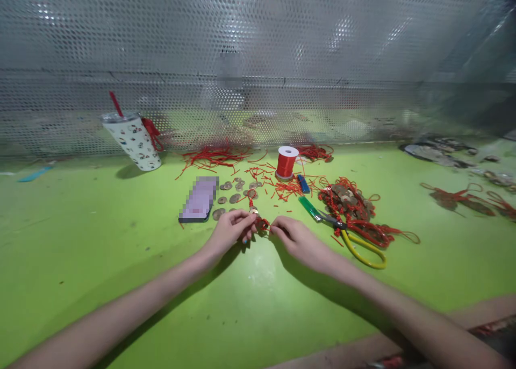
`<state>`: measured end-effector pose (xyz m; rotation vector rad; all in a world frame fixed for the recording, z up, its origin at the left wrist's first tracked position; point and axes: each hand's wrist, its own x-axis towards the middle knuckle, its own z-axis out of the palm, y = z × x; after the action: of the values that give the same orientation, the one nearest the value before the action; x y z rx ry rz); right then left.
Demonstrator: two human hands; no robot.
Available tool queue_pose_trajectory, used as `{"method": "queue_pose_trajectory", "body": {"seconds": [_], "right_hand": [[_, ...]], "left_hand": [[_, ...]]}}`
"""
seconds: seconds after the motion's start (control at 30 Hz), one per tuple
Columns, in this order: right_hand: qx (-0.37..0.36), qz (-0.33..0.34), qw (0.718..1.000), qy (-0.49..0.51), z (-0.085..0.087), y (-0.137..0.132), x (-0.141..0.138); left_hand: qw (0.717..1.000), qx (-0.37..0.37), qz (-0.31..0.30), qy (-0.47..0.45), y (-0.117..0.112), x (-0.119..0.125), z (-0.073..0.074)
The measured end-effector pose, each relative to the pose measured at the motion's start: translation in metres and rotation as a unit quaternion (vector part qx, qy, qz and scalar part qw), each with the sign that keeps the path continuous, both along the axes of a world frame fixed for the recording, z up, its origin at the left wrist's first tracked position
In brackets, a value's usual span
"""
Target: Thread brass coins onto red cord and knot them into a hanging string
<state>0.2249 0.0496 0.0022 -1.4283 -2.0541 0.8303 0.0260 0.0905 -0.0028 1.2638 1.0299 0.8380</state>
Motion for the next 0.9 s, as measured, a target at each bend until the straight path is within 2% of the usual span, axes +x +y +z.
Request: {"method": "queue_pose_trajectory", "body": {"seconds": [0.13, 0.27, 0.47, 0.7, 0.9], "right_hand": [[0.005, -0.018, 1.000, -0.017, -0.001, -0.003, -0.003], [0.013, -0.007, 1.000, -0.007, -0.003, -0.003, -0.005], [-0.003, 0.001, 0.999, 0.054, -0.004, 0.002, -0.003], [-0.108, -0.005, 0.976, 0.189, 0.001, 0.007, -0.001], [-0.237, 0.023, 0.919, 0.314, -0.004, 0.011, -0.003]], "left_hand": [[1.000, -0.011, -0.021, -0.008, -0.003, 0.002, 0.003], [1.000, -0.012, -0.027, -0.001, -0.004, 0.004, 0.003], [0.999, -0.043, 0.021, -0.025, -0.001, 0.002, -0.001], [0.986, -0.123, 0.071, -0.091, -0.001, 0.001, 0.003], [0.986, -0.131, 0.030, -0.101, -0.005, 0.000, 0.009]]}}
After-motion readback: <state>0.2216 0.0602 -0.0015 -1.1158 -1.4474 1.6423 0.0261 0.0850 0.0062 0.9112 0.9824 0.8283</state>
